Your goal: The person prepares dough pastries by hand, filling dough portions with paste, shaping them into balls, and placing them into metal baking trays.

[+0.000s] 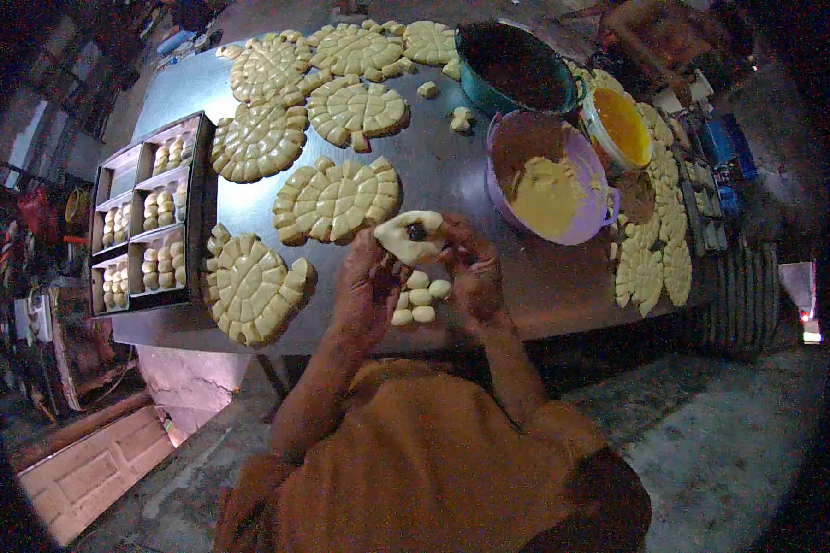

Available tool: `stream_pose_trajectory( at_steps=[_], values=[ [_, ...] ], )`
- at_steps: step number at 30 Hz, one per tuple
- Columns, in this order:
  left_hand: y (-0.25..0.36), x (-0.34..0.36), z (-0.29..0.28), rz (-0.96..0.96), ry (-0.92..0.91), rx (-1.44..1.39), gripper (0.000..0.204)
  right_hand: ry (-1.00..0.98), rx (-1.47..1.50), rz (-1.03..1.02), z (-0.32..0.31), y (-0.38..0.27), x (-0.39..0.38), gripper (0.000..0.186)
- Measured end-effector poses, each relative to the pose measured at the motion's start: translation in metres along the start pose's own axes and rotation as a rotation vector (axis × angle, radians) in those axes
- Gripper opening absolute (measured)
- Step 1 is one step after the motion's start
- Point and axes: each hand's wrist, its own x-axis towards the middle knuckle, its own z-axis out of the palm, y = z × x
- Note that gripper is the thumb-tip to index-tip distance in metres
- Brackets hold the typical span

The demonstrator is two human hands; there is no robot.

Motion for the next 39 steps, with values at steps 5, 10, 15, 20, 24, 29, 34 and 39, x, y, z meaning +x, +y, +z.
stream_pose_trajectory(
  at_steps=[5,10,15,20,24,29,34,39],
  values=[
    [0.028,-0.023,0.027,0.321,0.056,0.924,0.030,-0.252,-1.092,-0.600,0.013,-0.034,-0.002,0.041],
    [0.051,-0.037,0.018,0.168,-0.092,0.975,0.023,-0.376,-1.051,-0.351,0.018,-0.064,-0.002,0.035],
    [0.074,-0.041,0.016,0.073,-0.337,1.082,0.025,-0.464,-0.802,-0.205,0.030,-0.096,0.022,0.027],
    [0.076,-0.032,0.015,-0.048,-0.086,0.827,0.033,-0.504,-0.922,-0.470,0.025,-0.087,0.026,0.020],
    [0.059,-0.019,-0.022,-0.222,-0.112,0.479,0.031,-0.486,-1.080,-0.625,0.043,-0.087,0.023,0.031],
    [0.045,-0.028,-0.021,-0.121,-0.013,0.176,0.030,-0.124,-1.149,-0.612,0.082,-0.061,-0.005,0.044],
    [0.047,-0.033,-0.018,-0.052,-0.063,0.264,0.029,0.080,-1.237,-0.619,0.085,-0.032,-0.018,0.039],
    [0.063,-0.036,-0.006,0.061,-0.198,0.489,0.028,0.271,-0.430,0.246,0.103,-0.070,-0.010,0.022]
  ],
)
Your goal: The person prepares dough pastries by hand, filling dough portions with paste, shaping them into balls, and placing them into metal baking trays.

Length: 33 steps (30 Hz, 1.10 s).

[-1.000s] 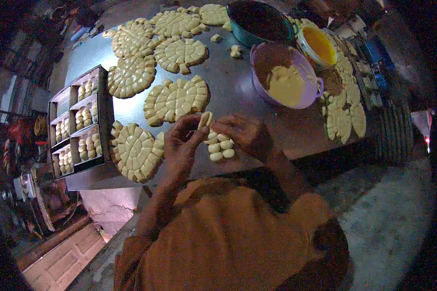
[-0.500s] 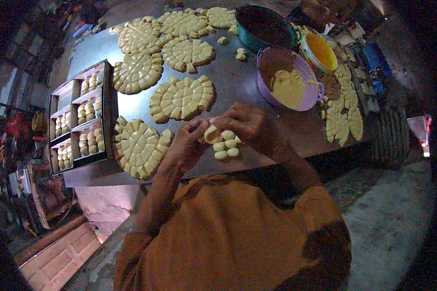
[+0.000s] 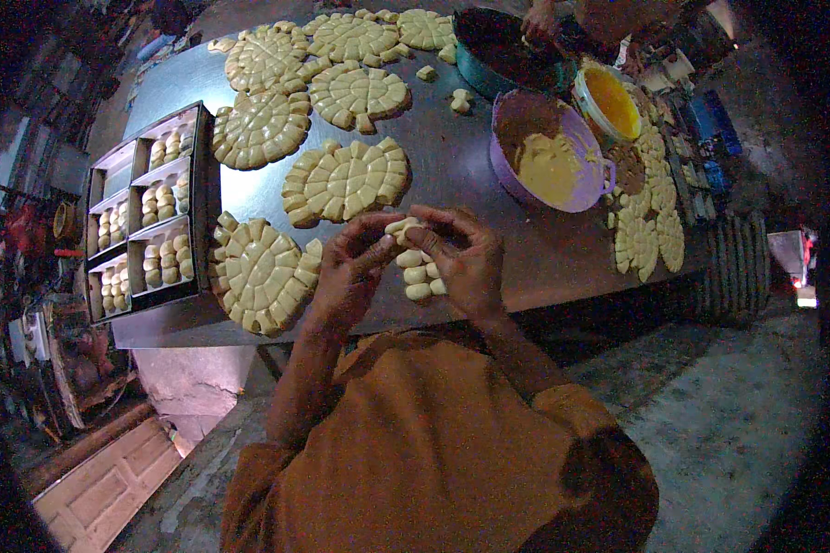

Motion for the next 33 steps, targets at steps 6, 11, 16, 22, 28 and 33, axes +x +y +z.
stream_pose_trajectory(
  at_steps=[6,11,16,22,28,33],
  values=[
    [-0.018,0.008,0.008,0.118,0.086,0.169,0.029,0.014,0.081,0.075,-0.006,0.015,0.010,0.018],
    [-0.023,0.010,0.007,0.058,0.181,0.208,0.027,0.027,-0.248,-0.496,-0.009,0.029,0.013,0.019],
    [-0.025,0.019,0.001,-0.001,0.093,0.119,0.023,-0.130,-0.630,-0.871,-0.031,0.041,0.013,0.028],
    [-0.027,0.015,0.002,0.271,0.045,0.714,0.020,-0.057,-0.716,-0.766,-0.033,0.053,0.028,0.031],
    [-0.018,0.027,0.012,0.093,-0.070,0.692,0.021,-0.152,-0.469,-0.386,-0.045,0.035,0.034,0.017],
    [-0.035,0.038,0.011,0.093,-0.097,0.690,0.016,-0.434,-0.262,0.037,-0.077,0.039,0.050,0.017]
  ],
)
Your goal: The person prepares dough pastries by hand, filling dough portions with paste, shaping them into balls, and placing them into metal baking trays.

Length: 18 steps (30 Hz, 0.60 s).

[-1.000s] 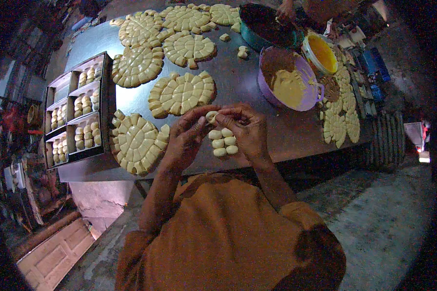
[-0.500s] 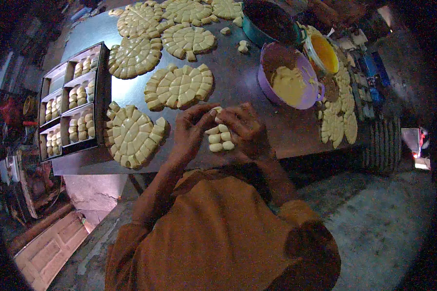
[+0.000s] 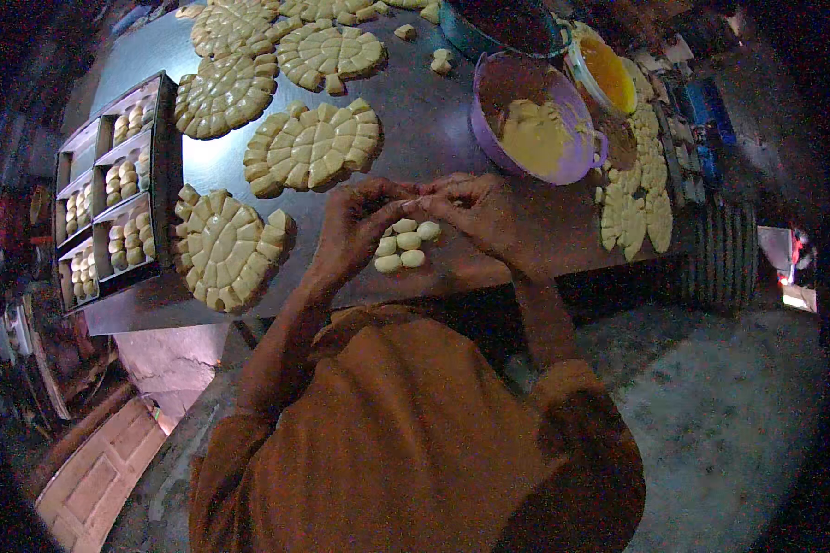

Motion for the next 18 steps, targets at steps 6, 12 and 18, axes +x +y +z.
stream_pose_trajectory(
  at_steps=[6,12,18],
  values=[
    [-0.018,0.003,0.038,0.054,0.016,-0.349,0.035,0.021,0.232,0.134,-0.015,0.034,-0.012,0.019],
    [-0.030,0.011,0.046,-0.139,-0.297,-0.482,0.049,0.125,0.442,0.103,-0.019,0.049,-0.032,0.018],
    [-0.075,0.054,0.048,0.246,-0.319,0.543,0.027,0.118,-0.029,0.053,-0.020,0.117,-0.054,0.020]
  ],
)
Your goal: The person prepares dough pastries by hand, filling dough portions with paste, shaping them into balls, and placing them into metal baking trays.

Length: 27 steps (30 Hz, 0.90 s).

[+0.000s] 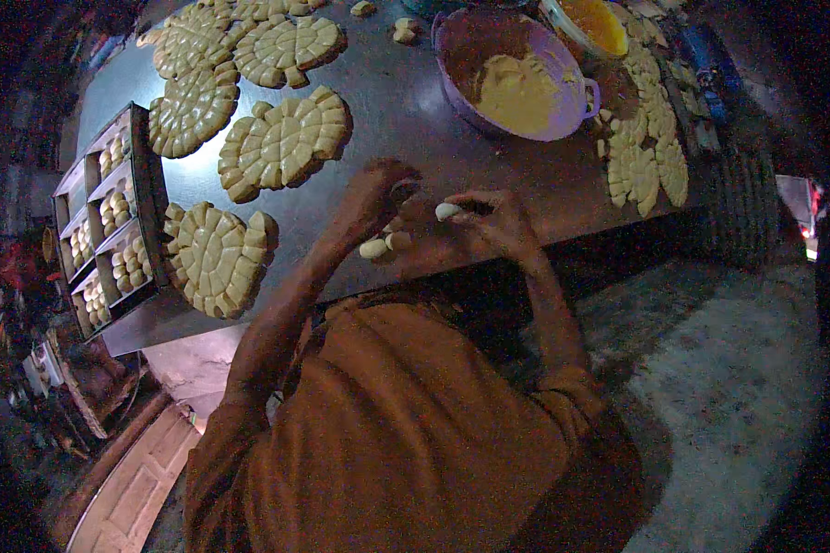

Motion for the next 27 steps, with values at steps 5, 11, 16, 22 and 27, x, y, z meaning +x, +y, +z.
stream_pose_trajectory(
  at_steps=[5,11,16,22,27],
  values=[
    [-0.024,0.007,0.031,0.084,-0.220,0.554,0.024,0.220,-0.328,-0.374,0.064,0.068,-0.020,0.025],
    [-0.036,-0.001,0.058,0.061,-0.243,0.394,0.027,0.508,-0.619,-0.464,0.126,0.106,-0.034,0.029],
    [-0.022,-0.030,0.053,0.134,-0.102,0.430,0.026,0.511,-0.541,-0.486,0.121,0.096,-0.036,0.026],
    [-0.025,-0.043,0.042,0.065,0.213,0.090,0.026,0.614,-0.372,-0.328,0.079,0.006,0.039,0.022],
    [0.012,-0.062,-0.014,-0.149,0.268,0.090,0.022,0.739,-1.246,-0.479,0.056,0.003,0.227,0.032]
  ],
)
